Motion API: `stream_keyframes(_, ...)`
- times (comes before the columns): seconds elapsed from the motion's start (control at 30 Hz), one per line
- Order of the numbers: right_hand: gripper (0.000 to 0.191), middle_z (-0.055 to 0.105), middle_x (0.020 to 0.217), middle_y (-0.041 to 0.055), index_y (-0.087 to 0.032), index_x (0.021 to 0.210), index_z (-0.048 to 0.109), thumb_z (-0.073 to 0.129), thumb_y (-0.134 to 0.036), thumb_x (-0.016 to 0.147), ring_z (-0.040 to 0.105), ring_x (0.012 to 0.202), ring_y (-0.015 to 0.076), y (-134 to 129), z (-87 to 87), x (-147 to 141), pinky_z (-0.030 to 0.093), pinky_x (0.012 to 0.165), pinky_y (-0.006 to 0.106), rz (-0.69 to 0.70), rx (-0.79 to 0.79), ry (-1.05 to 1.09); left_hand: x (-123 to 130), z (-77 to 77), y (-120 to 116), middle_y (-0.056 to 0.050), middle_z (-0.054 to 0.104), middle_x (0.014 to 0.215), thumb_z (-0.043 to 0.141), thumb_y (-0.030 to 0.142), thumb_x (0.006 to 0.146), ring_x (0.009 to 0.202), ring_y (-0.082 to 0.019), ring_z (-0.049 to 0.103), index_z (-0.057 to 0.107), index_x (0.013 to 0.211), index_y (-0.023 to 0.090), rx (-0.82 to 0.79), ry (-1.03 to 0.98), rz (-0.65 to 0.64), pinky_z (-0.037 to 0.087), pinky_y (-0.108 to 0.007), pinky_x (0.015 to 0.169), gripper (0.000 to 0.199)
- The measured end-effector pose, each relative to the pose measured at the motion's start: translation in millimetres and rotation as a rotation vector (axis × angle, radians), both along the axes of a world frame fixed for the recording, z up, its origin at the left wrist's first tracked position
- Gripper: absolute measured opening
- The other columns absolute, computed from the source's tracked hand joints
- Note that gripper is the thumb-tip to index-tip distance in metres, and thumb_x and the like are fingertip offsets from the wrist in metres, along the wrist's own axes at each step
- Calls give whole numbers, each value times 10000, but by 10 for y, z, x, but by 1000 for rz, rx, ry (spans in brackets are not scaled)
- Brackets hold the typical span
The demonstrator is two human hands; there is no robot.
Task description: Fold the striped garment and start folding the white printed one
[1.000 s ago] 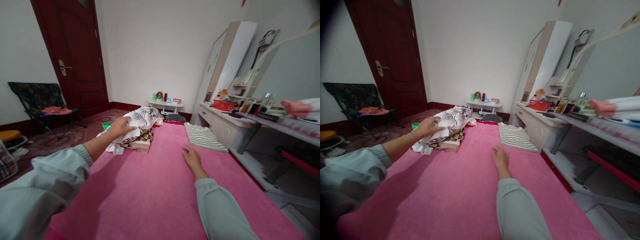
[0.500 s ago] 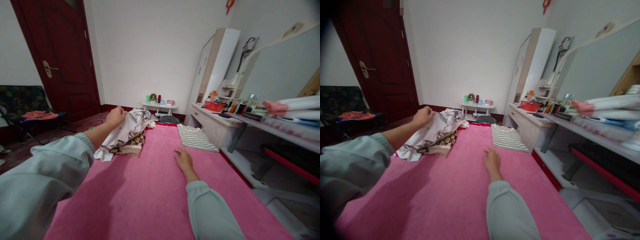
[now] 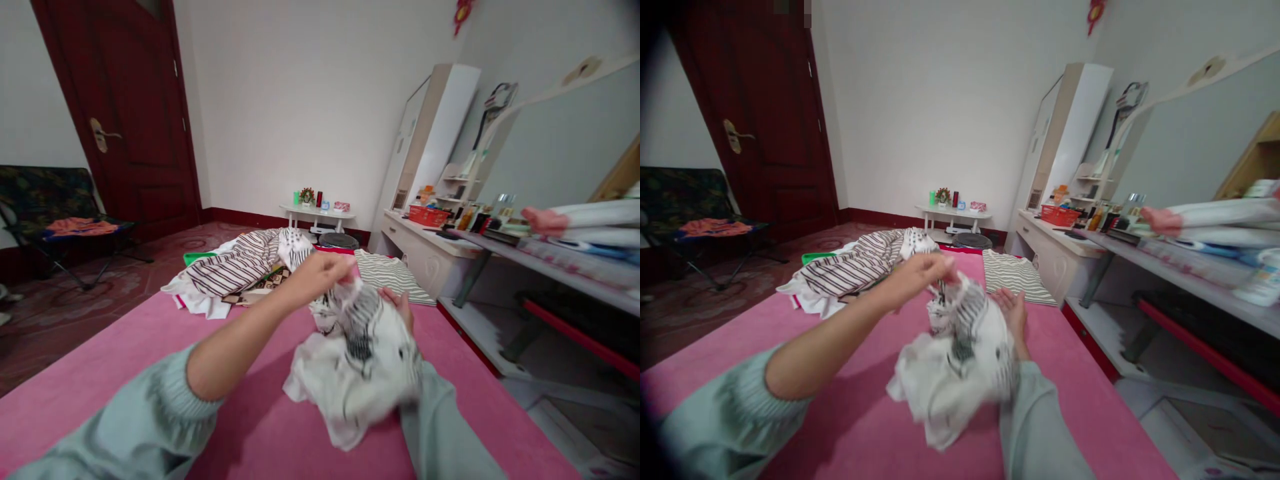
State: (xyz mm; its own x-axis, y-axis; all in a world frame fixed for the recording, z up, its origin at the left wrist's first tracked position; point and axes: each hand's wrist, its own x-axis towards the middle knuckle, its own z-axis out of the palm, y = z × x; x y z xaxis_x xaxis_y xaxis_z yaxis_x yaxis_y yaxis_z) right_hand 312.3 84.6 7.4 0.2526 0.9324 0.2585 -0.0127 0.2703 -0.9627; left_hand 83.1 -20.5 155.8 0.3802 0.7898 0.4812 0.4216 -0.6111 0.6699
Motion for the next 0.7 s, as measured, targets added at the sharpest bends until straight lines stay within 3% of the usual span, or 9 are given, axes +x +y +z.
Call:
stream_keyframes(0.07, 715, 671, 1085, 168, -167, 1045, 605, 138, -674, 851, 662, 998, 242, -32, 68, 40, 548, 785, 371, 47, -74, 31, -91, -578, 138, -98, 700, 976, 501, 405, 888, 918, -207, 645, 667, 955, 149, -50, 81, 130, 501, -349, 838, 313)
stream_keyframes(0.13, 601, 675, 1099, 155, -182, 1005, 615, 267, -646, 846, 660, 1002, 237, -62, 134, 13, 552, 772, 353, 83, -147, 64, -178, -1053, 268, -127, 612, 1228, 629, 339, 796, 1137, -250, 555, 612, 1162, 164, 14, 212, 252, 422, -394, 989, 405)
stream_keyframes(0.23, 461, 699, 1042, 126, -182, 972, 640, 561, -573, 739, 678, 894, 240, -97, 228, -128, 550, 679, 328, 133, -157, 30, -248, -1454, 345, -101, 449, 1430, 526, 361, 866, 1313, -259, 400, 457, 1364, 235, 21, 403, 281, 324, -454, 1074, 518)
stream_keyframes(0.3, 477, 714, 972, 105, -169, 978, 659, 667, -529, 666, 673, 817, 227, -120, 284, -260, 530, 644, 307, 219, -127, -97, -255, -1532, 336, -106, 404, 1462, 465, 371, 897, 1345, -261, 355, 399, 1408, 229, 20, 458, 293, 299, -467, 1089, 534)
stream_keyframes(0.43, 506, 718, 906, 76, -151, 989, 691, 735, -479, 606, 647, 816, 213, -187, 335, -512, 498, 719, 305, 374, -38, -542, -245, -1507, 316, -131, 431, 1429, 486, 359, 884, 1316, -261, 391, 404, 1403, 191, 50, 415, 298, 327, -443, 1078, 552)
stream_keyframes(0.57, 227, 700, 748, 17, -201, 764, 714, 689, -398, 654, 622, 758, 200, -229, 340, -577, 456, 699, 283, 302, -35, -930, -269, -1497, 346, -139, 491, 1354, 569, 295, 822, 1248, -243, 459, 464, 1345, 161, 86, 247, 286, 372, -392, 1057, 551)
stream_keyframes(0.63, 216, 642, 607, 4, -189, 623, 674, 613, -382, 701, 599, 674, 188, -203, 373, -510, 438, 651, 273, 214, -18, -901, -287, -1492, 366, -129, 491, 1349, 566, 239, 809, 1251, -229, 452, 490, 1313, 162, 120, 153, 313, 364, -374, 1067, 516)
stream_keyframes(0.7, 261, 600, 551, 0, -171, 590, 651, 583, -396, 702, 580, 628, 183, -150, 437, -396, 431, 616, 271, 101, 25, -695, -301, -1472, 380, -115, 484, 1356, 542, 204, 813, 1262, -222, 435, 505, 1293, 175, 152, 69, 377, 353, -375, 1075, 482)
